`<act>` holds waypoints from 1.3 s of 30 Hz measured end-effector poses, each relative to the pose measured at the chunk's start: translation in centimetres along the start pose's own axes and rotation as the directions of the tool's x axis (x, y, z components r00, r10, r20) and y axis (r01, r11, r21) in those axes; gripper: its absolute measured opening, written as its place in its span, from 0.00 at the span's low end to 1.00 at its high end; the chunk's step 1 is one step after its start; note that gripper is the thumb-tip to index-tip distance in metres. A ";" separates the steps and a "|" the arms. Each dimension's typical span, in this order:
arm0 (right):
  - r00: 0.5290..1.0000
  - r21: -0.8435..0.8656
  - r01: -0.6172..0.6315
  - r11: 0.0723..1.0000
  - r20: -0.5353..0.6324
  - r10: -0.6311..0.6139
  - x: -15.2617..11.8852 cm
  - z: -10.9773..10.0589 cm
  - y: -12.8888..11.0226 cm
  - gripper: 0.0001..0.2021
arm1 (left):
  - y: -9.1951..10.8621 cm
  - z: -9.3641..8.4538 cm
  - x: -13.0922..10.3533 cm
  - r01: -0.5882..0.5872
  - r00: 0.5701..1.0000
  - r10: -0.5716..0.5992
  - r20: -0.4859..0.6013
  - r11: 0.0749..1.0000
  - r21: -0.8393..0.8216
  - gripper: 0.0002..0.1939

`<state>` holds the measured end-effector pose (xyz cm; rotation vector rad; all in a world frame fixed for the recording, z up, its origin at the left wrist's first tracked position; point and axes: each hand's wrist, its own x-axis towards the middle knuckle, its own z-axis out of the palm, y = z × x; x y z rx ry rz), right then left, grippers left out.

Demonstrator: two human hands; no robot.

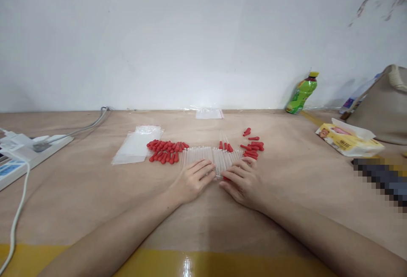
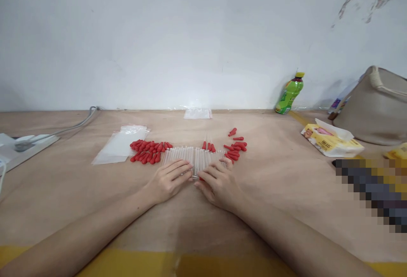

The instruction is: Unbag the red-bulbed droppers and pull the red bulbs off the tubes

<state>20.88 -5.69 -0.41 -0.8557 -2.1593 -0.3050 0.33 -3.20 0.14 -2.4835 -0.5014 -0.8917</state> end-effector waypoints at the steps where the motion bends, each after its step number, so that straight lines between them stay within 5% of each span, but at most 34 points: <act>1: 1.000 -0.006 0.012 1.000 -0.007 -0.012 0.0 0.1 -0.1 0.04 | 0.0 0.0 0.0 -0.001 1.000 0.001 0.010 1.000 -0.019 0.06; 13: 0.979 -0.111 0.149 0.983 -0.123 -0.162 -0.4 -0.4 0.2 0.04 | 0.5 0.2 -0.4 0.020 1.000 -0.018 0.014 0.982 -0.186 0.05; 29: 0.950 -0.270 0.274 0.923 -0.072 -0.303 -1.8 -1.4 1.0 0.09 | 0.0 -0.5 -1.6 0.088 0.996 -0.077 0.053 0.962 -0.257 0.07; 33: 0.975 -0.305 0.107 0.946 -0.156 -0.160 -1.5 -3.1 2.6 0.07 | -2.3 -1.6 -2.4 0.228 0.970 -0.240 -0.043 0.956 -0.187 0.07; 39: 0.977 0.004 -0.119 0.993 -0.180 0.117 -1.5 -2.5 5.2 0.11 | -4.2 -2.3 -2.5 0.533 0.846 -0.533 0.013 0.846 0.017 0.10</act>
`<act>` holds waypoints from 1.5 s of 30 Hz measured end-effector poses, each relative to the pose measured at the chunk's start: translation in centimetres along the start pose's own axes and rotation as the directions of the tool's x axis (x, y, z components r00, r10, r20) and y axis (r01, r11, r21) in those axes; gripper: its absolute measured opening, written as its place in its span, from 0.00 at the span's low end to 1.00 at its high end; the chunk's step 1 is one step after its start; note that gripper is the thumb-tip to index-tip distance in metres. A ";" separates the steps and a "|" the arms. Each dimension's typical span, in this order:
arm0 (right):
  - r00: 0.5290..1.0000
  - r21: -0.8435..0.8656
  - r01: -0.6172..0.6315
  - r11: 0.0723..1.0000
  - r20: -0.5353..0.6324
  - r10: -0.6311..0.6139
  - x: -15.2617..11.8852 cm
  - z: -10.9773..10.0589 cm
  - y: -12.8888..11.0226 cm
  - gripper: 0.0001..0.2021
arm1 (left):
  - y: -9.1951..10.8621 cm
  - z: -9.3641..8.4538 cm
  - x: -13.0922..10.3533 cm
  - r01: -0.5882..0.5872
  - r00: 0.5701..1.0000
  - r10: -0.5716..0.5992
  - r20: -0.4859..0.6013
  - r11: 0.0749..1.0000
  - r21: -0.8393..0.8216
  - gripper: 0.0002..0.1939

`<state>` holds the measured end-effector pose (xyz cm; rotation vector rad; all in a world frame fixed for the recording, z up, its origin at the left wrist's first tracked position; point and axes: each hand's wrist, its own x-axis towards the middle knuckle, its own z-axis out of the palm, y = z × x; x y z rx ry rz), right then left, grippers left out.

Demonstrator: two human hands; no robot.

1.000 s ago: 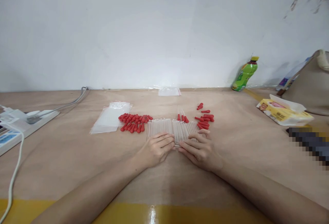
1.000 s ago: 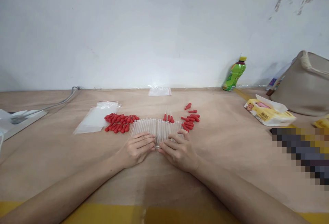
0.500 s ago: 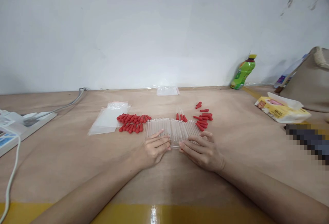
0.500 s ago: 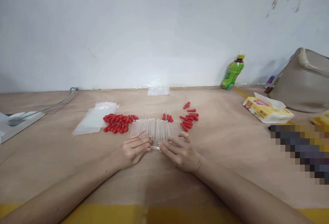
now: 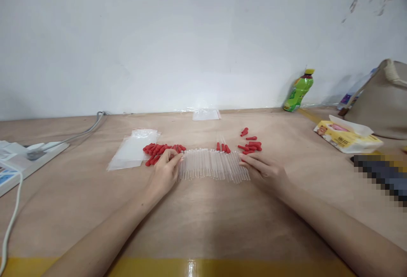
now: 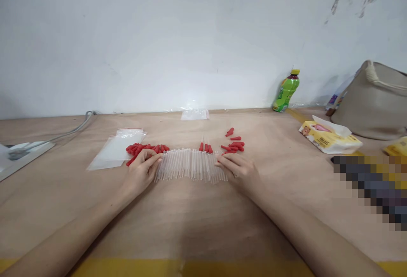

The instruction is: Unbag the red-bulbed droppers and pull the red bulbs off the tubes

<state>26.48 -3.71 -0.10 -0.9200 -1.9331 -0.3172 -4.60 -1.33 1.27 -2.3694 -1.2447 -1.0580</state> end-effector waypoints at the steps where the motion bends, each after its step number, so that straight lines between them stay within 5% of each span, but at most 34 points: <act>1: 0.999 0.031 -0.051 0.998 0.000 0.051 0.0 0.2 0.3 0.12 | 0.0 0.0 0.0 0.019 1.000 -0.020 0.017 1.000 0.020 0.10; 8: 0.891 0.017 -0.455 0.890 -0.001 0.455 2.0 -0.5 4.1 0.14 | 0.6 0.8 0.4 -0.037 0.999 0.037 -0.021 0.999 -0.005 0.14; 13: 0.615 0.092 -0.787 0.610 0.203 0.762 4.3 0.0 7.7 0.16 | 2.7 2.4 1.8 -0.154 0.988 0.154 -0.014 0.987 -0.042 0.08; 15: 0.563 0.136 -0.826 0.547 0.261 0.784 5.0 0.5 8.8 0.12 | 3.5 3.1 2.3 -0.172 0.984 0.174 0.035 0.984 -0.048 0.08; 26: 0.548 0.115 -0.835 0.539 0.276 0.790 4.3 2.0 11.3 0.11 | 4.5 5.1 3.0 -0.258 0.966 0.256 -0.040 0.964 -0.067 0.09; 31: 0.560 0.099 -0.821 0.563 0.335 0.758 4.3 1.3 11.0 0.12 | 4.6 5.4 2.9 -0.240 0.966 0.251 0.067 0.962 -0.133 0.08; 39: 0.598 -0.031 -0.762 0.647 0.350 0.721 3.4 1.4 11.7 0.18 | 5.1 3.8 2.9 -0.218 0.941 0.252 0.226 0.962 -0.164 0.23; 45: 0.624 -0.146 -0.707 0.692 0.333 0.707 4.5 0.8 10.7 0.17 | 4.6 2.2 1.5 -0.208 0.956 0.232 0.181 0.968 -0.141 0.24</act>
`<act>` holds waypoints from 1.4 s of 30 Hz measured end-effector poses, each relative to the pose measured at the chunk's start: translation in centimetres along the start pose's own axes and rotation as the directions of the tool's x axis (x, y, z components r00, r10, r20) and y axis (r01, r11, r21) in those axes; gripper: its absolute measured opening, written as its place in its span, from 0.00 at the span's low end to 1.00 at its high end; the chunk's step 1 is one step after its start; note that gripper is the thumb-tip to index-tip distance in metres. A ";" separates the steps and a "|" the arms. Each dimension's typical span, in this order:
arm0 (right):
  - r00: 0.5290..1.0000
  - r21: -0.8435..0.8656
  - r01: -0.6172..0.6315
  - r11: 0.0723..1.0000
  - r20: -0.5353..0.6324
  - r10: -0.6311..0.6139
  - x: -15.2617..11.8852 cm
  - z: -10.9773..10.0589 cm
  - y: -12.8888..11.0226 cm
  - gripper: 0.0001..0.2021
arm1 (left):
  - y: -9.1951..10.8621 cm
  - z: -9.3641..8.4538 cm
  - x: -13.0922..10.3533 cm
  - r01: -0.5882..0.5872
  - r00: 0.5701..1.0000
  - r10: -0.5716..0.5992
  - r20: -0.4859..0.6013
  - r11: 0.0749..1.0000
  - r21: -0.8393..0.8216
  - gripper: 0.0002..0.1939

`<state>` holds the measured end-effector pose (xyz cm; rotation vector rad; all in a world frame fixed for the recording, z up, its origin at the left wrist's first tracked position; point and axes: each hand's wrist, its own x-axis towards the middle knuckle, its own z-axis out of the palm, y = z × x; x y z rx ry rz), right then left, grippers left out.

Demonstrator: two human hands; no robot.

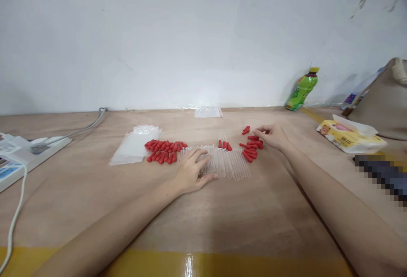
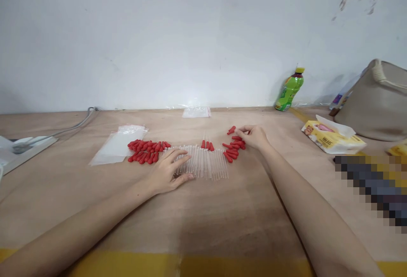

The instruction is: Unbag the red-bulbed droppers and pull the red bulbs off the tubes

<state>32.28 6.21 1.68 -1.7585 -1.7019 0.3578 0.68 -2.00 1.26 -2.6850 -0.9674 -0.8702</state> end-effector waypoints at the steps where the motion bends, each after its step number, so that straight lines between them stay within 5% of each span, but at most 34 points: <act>1: 1.000 -0.030 0.011 0.999 0.007 -0.011 -0.2 0.0 -0.9 0.16 | 0.0 -0.2 -0.5 -0.010 1.000 0.010 -0.022 1.000 -0.006 0.21; 5: 0.991 -0.217 0.094 0.972 0.112 -0.071 -1.4 0.9 -5.5 0.12 | -0.3 -0.6 -1.9 -0.015 0.995 0.011 -0.096 0.999 -0.040 0.14; 10: 0.979 -0.356 0.072 0.932 0.203 0.002 -2.4 3.5 -9.3 0.18 | -0.6 -0.3 -2.3 0.042 0.992 -0.048 -0.114 0.997 -0.057 0.12; 18: 0.961 -0.426 -0.042 0.904 0.231 0.154 -1.9 4.3 -10.4 0.12 | -1.0 -0.1 -2.2 0.055 0.987 -0.060 -0.148 0.998 -0.043 0.10; 25: 0.987 -0.300 0.129 0.945 0.131 -0.093 -4.7 1.9 -10.0 0.13 | -0.9 -0.4 -2.1 0.012 0.985 -0.021 -0.171 0.998 -0.058 0.13; 27: 0.938 -0.216 0.344 0.914 0.028 -0.347 -6.4 1.6 -9.0 0.09 | -0.8 -0.4 -2.1 0.002 0.979 -0.012 -0.205 0.999 -0.048 0.17; 29: 0.834 -0.213 0.522 0.826 -0.076 -0.547 -8.2 1.8 -7.9 0.08 | -0.6 -0.4 -2.1 -0.008 0.971 0.001 -0.238 1.000 -0.028 0.21; 34: 0.614 -0.285 0.714 0.640 -0.186 -0.768 -11.9 3.7 -6.3 0.06 | 0.0 -0.3 -1.9 -0.048 0.981 0.052 -0.188 0.999 0.024 0.23; 42: 0.560 -0.195 0.794 0.576 -0.136 -0.817 -12.7 5.1 -7.7 0.06 | 1.0 0.3 -1.3 -0.231 0.956 0.258 -0.143 0.956 0.178 0.11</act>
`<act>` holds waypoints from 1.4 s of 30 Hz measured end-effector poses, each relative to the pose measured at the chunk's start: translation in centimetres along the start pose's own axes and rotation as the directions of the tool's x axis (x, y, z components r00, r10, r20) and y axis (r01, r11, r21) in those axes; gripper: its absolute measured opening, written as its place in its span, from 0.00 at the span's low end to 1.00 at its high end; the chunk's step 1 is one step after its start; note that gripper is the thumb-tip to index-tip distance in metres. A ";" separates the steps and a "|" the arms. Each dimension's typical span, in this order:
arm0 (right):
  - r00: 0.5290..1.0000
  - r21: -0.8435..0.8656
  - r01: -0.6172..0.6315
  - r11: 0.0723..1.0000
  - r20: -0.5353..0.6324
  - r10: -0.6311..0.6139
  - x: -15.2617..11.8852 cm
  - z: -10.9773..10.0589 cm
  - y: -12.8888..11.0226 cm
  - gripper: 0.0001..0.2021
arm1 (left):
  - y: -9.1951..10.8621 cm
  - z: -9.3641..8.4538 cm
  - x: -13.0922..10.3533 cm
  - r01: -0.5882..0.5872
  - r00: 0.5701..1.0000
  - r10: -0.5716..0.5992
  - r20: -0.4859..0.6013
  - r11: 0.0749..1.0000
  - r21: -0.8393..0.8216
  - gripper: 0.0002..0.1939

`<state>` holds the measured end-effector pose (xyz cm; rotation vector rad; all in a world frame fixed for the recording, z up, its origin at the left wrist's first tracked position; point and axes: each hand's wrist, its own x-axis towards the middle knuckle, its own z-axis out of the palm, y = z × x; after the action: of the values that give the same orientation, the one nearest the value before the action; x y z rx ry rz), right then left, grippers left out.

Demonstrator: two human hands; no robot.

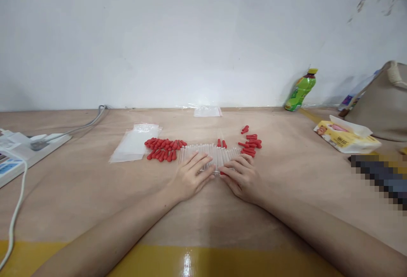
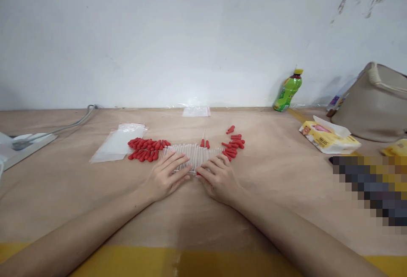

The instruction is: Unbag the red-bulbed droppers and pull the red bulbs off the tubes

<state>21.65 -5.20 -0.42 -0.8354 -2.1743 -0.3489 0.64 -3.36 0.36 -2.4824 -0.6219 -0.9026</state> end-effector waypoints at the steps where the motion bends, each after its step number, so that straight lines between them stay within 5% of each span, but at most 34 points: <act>1: 1.000 0.007 0.003 1.000 0.008 -0.003 0.1 0.0 0.0 0.06 | 0.1 0.1 0.0 -0.021 1.000 0.021 -0.001 1.000 0.010 0.09; 10: 0.996 0.008 0.071 0.997 -0.047 -0.070 0.0 0.8 -0.1 0.06 | 0.4 0.3 0.0 -0.068 0.998 0.068 -0.009 0.996 -0.051 0.07; 20: 0.990 0.060 0.136 0.989 -0.042 -0.134 -0.3 0.4 0.9 0.06 | 0.0 0.1 -0.7 0.026 0.999 -0.021 0.025 0.984 -0.175 0.07; 26: 0.976 0.050 -0.114 0.992 -0.183 0.121 -1.5 -1.3 4.0 0.06 | -2.1 -0.5 -1.9 0.223 0.971 -0.234 -0.045 0.959 -0.174 0.06; 31: 0.881 0.159 -0.438 0.885 -0.118 0.458 -0.5 -2.4 7.0 0.10 | -1.6 0.0 -0.7 0.305 0.952 -0.304 0.032 0.945 -0.117 0.12; 39: 0.544 0.286 -0.798 0.530 -0.034 0.838 1.7 -2.5 14.5 0.14 | -0.2 2.6 3.1 0.183 0.982 -0.188 -0.015 0.970 -0.159 0.14; 42: 0.478 0.350 -0.831 0.432 0.051 0.877 1.9 -1.9 16.0 0.13 | 0.5 3.9 4.6 0.137 0.990 -0.140 -0.011 0.979 -0.154 0.11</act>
<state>32.42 6.63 1.98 -1.5324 -1.3255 0.4761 5.96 -0.50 0.61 -2.5866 -0.7516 -1.0647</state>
